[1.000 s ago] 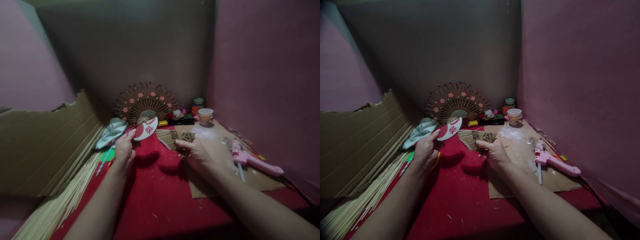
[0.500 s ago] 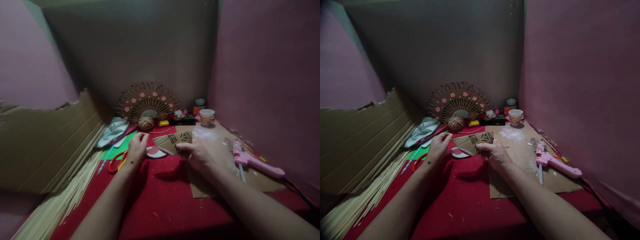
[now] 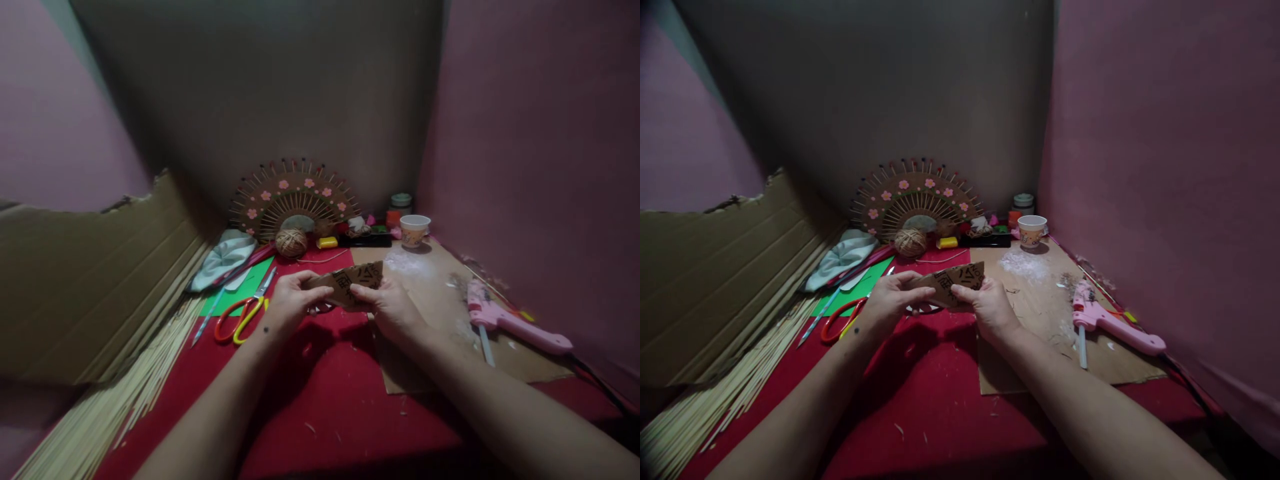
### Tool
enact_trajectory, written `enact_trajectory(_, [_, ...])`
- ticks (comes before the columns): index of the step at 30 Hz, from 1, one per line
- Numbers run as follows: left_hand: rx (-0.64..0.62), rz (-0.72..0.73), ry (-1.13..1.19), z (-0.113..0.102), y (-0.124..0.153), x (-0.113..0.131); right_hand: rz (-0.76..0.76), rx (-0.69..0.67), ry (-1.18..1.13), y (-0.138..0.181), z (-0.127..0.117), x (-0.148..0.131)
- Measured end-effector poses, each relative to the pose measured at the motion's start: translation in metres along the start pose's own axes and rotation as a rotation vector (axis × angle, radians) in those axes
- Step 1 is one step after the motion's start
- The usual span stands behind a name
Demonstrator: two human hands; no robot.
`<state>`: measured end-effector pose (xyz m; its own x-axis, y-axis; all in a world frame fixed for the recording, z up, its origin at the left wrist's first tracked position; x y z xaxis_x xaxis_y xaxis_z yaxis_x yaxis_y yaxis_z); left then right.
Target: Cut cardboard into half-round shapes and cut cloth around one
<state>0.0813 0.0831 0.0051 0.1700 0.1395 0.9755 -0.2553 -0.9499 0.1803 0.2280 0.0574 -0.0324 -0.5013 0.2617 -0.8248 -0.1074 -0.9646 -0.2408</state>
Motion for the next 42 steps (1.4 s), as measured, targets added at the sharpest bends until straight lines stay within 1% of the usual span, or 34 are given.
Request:
enact_trajectory(2, [0.005, 0.013, 0.014, 0.001, -0.001, -0.001, -0.029, 0.025, 0.036, 0.000, 0.000, -0.003])
enact_trajectory(4, [-0.007, 0.035, 0.027, 0.001, -0.003, -0.001, -0.116, 0.016, 0.093, 0.002, 0.003, -0.010])
enact_trajectory(7, [-0.027, 0.093, 0.056, -0.002, -0.005, 0.002, -0.312, -0.035, 0.247, 0.006, 0.009, -0.023])
enact_trajectory(9, [-0.069, 0.106, 0.163, -0.006, -0.005, 0.004, -0.479, -0.070, 0.372, 0.012, 0.012, -0.032])
enact_trajectory(10, [-0.109, 0.085, 0.241, -0.006, -0.006, 0.004, -0.557, -0.091, 0.430, 0.014, 0.014, -0.036])
enact_trajectory(12, [-0.213, -0.001, 0.373, -0.005, -0.006, 0.001, -0.677, -0.123, 0.535, 0.019, 0.016, -0.042])
enact_trajectory(14, [-0.310, -0.091, 0.405, 0.000, -0.005, -0.002, -0.725, -0.142, 0.612, 0.022, 0.018, -0.044])
enact_trajectory(16, [-0.323, -0.092, 0.382, 0.003, -0.004, -0.002, -0.730, -0.154, 0.654, 0.023, 0.018, -0.043])
enact_trajectory(18, [-0.284, -0.053, 0.366, 0.003, -0.004, -0.001, -0.701, -0.193, 0.653, 0.022, 0.020, -0.039])
enact_trajectory(20, [-0.230, -0.017, 0.347, 0.000, -0.005, 0.000, -0.642, -0.222, 0.605, 0.019, 0.020, -0.035])
enact_trajectory(22, [-0.199, -0.010, 0.322, -0.005, -0.007, 0.000, -0.556, -0.162, 0.503, 0.015, 0.016, -0.033])
enact_trajectory(23, [-0.184, -0.005, 0.306, -0.008, -0.008, 0.000, -0.490, -0.098, 0.431, 0.012, 0.012, -0.032])
enact_trajectory(25, [-0.176, 0.001, 0.266, -0.012, -0.009, 0.000, -0.295, 0.033, 0.269, 0.007, 0.004, -0.027])
enact_trajectory(27, [-0.198, -0.004, 0.210, -0.011, -0.008, -0.002, -0.082, 0.083, 0.121, 0.006, 0.002, -0.017])
enact_trajectory(28, [-0.213, -0.006, 0.172, -0.009, -0.007, -0.003, 0.002, 0.071, 0.068, 0.006, 0.003, -0.012])
enact_trajectory(30, [-0.229, -0.003, 0.069, -0.003, -0.004, -0.005, 0.126, -0.018, -0.002, 0.007, 0.008, -0.003])
enact_trajectory(32, [-0.202, 0.009, -0.063, 0.000, -0.004, -0.005, 0.212, -0.127, -0.044, 0.009, 0.012, 0.005])
enact_trajectory(33, [-0.165, 0.017, -0.128, -0.002, -0.005, -0.004, 0.234, -0.160, -0.055, 0.010, 0.012, 0.008])
enact_trajectory(35, [-0.038, 0.040, -0.242, -0.016, -0.010, 0.000, 0.230, -0.166, -0.076, 0.009, 0.010, 0.009])
enact_trajectory(36, [0.045, 0.052, -0.296, -0.028, -0.013, 0.003, 0.209, -0.135, -0.083, 0.008, 0.008, 0.008])
enact_trajectory(38, [0.227, 0.066, -0.438, -0.058, -0.017, 0.007, 0.155, -0.024, -0.090, 0.004, 0.002, 0.005])
enact_trajectory(40, [0.359, 0.021, -0.627, -0.087, -0.018, 0.005, 0.113, 0.096, -0.096, 0.001, -0.005, 0.002])
enact_trajectory(42, [0.423, -0.060, -0.809, -0.108, -0.015, -0.005, 0.090, 0.161, -0.102, -0.001, -0.008, 0.002])
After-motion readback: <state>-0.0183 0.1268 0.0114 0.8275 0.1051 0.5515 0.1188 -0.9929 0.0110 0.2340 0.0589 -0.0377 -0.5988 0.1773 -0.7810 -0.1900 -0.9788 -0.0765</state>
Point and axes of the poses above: each hand's wrist, its own y-axis away from the middle knuckle, its own z-axis out of the palm, x = y × z, the point moved 5 cm from there along -y, towards the middle knuckle, and after that the axes turned 12 degrees about -z, right-handed, at the moved point
